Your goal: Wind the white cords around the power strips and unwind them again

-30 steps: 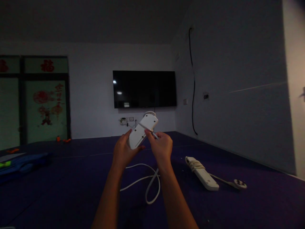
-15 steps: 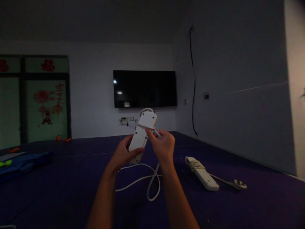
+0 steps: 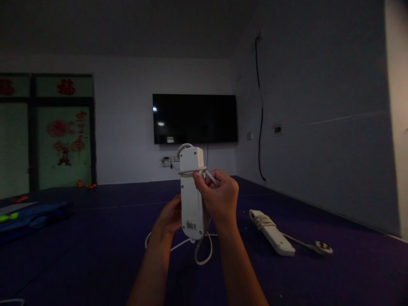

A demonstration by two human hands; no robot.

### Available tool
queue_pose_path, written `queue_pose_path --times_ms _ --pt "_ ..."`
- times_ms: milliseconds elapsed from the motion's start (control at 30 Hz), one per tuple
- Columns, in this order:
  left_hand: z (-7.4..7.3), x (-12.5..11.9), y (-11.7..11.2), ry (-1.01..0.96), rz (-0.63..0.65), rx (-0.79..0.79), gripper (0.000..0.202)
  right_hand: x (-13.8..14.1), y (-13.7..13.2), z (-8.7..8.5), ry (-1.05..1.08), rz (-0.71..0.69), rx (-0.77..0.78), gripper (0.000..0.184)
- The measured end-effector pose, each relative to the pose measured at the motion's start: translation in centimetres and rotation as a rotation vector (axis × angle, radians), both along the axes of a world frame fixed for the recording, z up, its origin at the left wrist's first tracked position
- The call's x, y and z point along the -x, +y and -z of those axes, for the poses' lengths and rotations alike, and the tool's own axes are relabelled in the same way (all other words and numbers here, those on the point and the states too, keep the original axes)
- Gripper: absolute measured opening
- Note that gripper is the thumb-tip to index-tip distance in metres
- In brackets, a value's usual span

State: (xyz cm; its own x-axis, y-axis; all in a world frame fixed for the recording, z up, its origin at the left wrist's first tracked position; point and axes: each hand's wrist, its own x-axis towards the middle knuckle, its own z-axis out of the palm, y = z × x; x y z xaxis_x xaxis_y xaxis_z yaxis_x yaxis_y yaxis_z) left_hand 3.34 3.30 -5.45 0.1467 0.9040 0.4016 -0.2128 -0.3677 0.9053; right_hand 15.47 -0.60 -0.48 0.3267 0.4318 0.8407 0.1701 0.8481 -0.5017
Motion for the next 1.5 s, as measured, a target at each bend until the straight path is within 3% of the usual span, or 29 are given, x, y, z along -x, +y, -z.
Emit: queue_pose_path --times_ms 133,267,567,767,1033,1267,1500 --pt "0.5 -1.2 0.5 -0.226 0.269 0.113 0.027 -0.2 -0.2 -0.1 0.025 0.067 -0.021 0.033" --pt "0.8 -1.4 0.7 -0.417 0.504 0.108 0.027 -0.5 0.2 0.0 0.023 0.075 -0.06 0.032" --pt "1.0 -0.3 0.4 -0.423 0.636 0.004 0.036 -1.1 1.9 0.4 -0.078 -0.022 0.006 0.035" --pt "-0.1 0.6 -0.2 -0.281 0.512 -0.017 0.058 -1.9 2.3 0.4 -0.223 0.056 0.088 0.04" --pt "-1.3 2.4 -0.8 -0.099 0.168 -0.184 0.058 -2.0 1.5 -0.1 -0.386 0.187 0.135 0.036" --pt "-2.4 2.2 -2.0 0.073 -0.048 -0.297 0.057 -1.9 0.7 -0.4 -0.354 0.031 0.229 0.025" --pt "-3.0 1.8 -2.2 0.181 -0.255 -0.379 0.054 -2.4 1.0 0.0 -0.35 -0.116 0.285 0.028"
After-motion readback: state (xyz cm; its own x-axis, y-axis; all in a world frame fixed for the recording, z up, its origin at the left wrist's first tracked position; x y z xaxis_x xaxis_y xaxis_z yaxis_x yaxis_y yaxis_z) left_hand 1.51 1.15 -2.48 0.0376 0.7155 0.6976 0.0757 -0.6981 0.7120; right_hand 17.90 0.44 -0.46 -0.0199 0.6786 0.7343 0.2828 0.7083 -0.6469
